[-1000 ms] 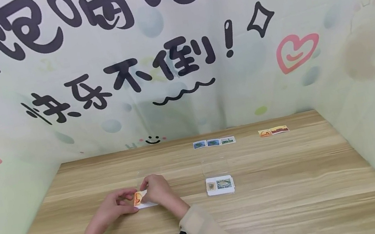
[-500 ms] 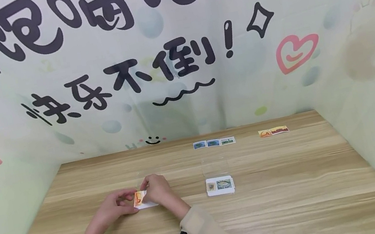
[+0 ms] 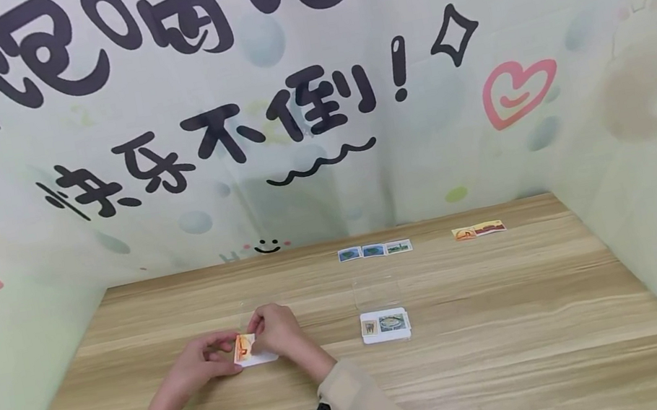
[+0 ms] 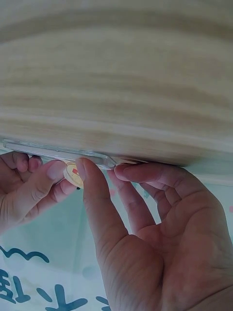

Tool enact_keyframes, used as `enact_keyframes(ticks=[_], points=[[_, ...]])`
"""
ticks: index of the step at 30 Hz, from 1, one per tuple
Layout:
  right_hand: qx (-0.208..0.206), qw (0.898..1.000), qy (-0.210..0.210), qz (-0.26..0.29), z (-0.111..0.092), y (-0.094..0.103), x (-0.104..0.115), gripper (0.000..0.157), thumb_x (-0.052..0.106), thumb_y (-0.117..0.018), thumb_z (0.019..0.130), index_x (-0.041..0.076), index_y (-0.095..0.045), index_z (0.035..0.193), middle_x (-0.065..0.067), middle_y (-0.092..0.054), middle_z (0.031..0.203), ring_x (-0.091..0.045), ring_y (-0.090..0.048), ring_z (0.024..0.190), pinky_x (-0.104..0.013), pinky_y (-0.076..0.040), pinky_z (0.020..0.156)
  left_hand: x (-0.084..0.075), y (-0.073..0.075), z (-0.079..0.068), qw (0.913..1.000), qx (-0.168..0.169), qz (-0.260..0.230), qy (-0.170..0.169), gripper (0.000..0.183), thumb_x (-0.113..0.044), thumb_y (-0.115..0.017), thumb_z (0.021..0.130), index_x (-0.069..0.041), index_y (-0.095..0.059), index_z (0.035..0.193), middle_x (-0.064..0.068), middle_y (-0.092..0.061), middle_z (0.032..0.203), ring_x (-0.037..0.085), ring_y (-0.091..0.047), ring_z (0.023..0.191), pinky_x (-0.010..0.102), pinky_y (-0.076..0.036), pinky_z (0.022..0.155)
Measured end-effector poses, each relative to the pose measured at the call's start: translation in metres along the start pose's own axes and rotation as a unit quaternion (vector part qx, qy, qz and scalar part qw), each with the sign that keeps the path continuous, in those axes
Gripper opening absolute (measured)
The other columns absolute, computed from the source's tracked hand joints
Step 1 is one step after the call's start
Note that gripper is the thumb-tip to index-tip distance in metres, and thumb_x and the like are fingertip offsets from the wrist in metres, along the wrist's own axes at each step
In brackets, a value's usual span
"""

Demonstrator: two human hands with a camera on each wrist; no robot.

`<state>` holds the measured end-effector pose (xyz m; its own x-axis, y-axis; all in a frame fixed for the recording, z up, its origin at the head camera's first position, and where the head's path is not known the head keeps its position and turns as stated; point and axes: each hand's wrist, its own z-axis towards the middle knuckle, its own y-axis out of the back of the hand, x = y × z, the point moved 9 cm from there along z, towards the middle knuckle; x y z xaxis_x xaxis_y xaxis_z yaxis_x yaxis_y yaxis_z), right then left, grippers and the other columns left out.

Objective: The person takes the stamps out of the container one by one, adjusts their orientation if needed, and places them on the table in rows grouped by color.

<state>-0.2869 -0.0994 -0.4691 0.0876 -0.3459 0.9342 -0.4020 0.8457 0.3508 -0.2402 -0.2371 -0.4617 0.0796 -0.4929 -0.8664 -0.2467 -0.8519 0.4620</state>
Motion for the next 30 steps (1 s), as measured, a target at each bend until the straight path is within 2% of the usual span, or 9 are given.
enact_keyframes(ticks=[16, 30], points=[[0.019, 1.000, -0.016, 0.012, 0.0006, -0.0010, -0.0019, 0.022, -0.015, -0.081, 0.077, -0.002, -0.071, 0.092, 0.002, -0.058, 0.071, -0.009, -0.052, 0.063, -0.018, -0.041, 0.055, -0.0005, 0.0000, -0.0008, 1.0000, 0.000, -0.004, 0.007, 0.058, 0.004, -0.083, 0.082, 0.017, -0.059, 0.134, 0.021, -0.065, 0.113, 0.020, -0.063, 0.089, 0.026, -0.054, 0.074], [0.027, 0.999, -0.019, 0.027, -0.0027, 0.0005, 0.0023, 0.018, -0.015, -0.075, 0.082, -0.002, -0.070, 0.094, 0.000, -0.059, 0.071, -0.009, -0.052, 0.061, -0.019, -0.041, 0.054, 0.0025, -0.0001, 0.0009, 1.0000, 0.000, 0.004, 0.008, 0.058, 0.003, -0.083, 0.083, 0.016, -0.059, 0.134, 0.022, -0.065, 0.114, 0.021, -0.063, 0.090, 0.027, -0.053, 0.075]])
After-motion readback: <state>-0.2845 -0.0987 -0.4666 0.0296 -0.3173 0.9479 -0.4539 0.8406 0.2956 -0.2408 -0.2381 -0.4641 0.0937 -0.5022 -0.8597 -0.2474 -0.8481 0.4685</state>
